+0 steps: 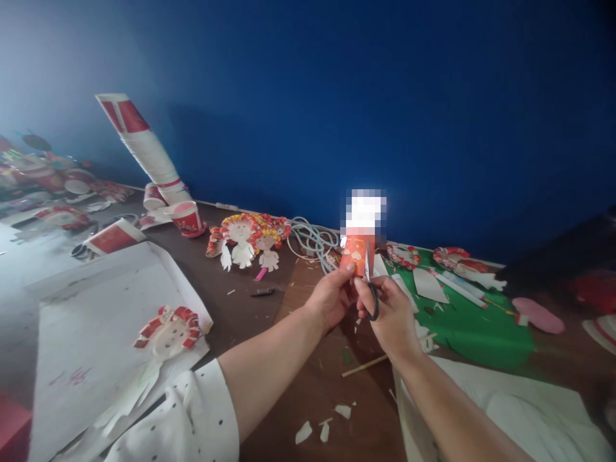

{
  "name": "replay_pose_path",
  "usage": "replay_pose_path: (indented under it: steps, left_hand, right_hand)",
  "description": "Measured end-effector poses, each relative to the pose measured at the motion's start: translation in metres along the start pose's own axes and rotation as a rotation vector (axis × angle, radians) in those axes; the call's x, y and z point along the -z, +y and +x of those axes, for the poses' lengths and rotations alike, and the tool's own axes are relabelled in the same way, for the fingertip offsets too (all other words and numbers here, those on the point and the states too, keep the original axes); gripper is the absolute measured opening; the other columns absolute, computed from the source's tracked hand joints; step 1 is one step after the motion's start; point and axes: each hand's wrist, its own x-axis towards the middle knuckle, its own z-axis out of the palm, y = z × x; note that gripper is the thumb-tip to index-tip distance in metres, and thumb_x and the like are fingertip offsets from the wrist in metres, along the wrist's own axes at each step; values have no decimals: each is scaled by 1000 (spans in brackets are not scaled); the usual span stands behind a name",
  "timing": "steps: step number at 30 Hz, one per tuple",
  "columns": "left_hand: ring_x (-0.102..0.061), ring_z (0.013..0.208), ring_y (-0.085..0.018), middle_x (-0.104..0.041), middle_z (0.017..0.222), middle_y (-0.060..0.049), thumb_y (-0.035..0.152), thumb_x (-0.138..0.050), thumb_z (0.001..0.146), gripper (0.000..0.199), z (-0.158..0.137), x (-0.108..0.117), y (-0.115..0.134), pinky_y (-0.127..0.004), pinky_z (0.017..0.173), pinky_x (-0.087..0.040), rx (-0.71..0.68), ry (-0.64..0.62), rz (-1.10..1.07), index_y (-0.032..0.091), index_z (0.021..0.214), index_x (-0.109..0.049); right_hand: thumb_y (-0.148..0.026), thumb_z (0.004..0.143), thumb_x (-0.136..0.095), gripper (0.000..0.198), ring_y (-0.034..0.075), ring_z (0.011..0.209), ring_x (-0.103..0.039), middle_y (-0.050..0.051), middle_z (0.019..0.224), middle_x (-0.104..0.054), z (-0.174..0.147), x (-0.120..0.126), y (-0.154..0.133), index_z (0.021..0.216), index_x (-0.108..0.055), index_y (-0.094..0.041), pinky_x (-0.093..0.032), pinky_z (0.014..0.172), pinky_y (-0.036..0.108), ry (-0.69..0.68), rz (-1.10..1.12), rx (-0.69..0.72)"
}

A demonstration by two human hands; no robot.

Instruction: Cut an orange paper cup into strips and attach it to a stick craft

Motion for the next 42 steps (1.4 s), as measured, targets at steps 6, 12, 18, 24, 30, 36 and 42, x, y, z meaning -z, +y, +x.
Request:
replay_pose_path:
  steps: [6,12,18,24,30,36,42]
  left_hand:
    - [-50,41,-12,-56,55,-3,49,-58,81,38,-2,-1,4,-24,43,-40,64,150,-216,14,67,-54]
    - [-44,43,-8,-46,52,2,33,-63,80,28,0,3,8,-21,43,-38,32,196,-371,14,64,-51]
    - [-42,39,-10,-44,47,2,37,-61,81,32,1,5,5,-24,39,-34,66,209,-287,15,61,-50]
    - [-43,37,-10,-46,46,1,41,-58,82,37,1,4,6,-24,40,-31,80,297,-227,17,58,-45]
    - [-43,39,-8,-44,49,3,35,-61,82,32,2,5,9,-21,42,-34,30,314,-318,16,61,-45]
    - [-43,41,-5,-46,52,4,28,-64,81,24,3,5,15,-16,41,-34,-42,337,-377,14,68,-48]
    - [-43,39,-6,-45,50,5,31,-67,78,27,4,8,17,-18,41,-37,-53,358,-329,16,67,-48]
  right_hand:
    - [-45,73,-72,33,8,41,-50,-6,50,-57,0,0,-1,80,-53,-18,-40,41,17,-8,22,8]
    - [-45,71,-73,34,8,42,-50,-6,50,-56,3,0,5,80,-53,-18,-42,41,19,-7,27,9]
    - [-46,71,-73,35,13,53,-59,0,65,-65,5,1,17,86,-54,-20,-48,48,24,-14,16,36]
    - [-48,70,-73,39,18,62,-64,5,76,-70,2,-4,20,88,-53,-20,-52,59,30,2,-44,67]
    - [-47,72,-71,39,18,61,-62,5,76,-69,-3,-8,28,93,-54,-19,-50,59,30,-31,-128,94]
    - [-45,75,-69,36,21,72,-66,7,85,-70,-7,-8,34,96,-53,-20,-51,64,32,-62,-306,117]
    - [-45,79,-62,29,22,74,-67,5,82,-69,-14,-12,31,93,-52,-22,-50,65,32,-117,-484,133]
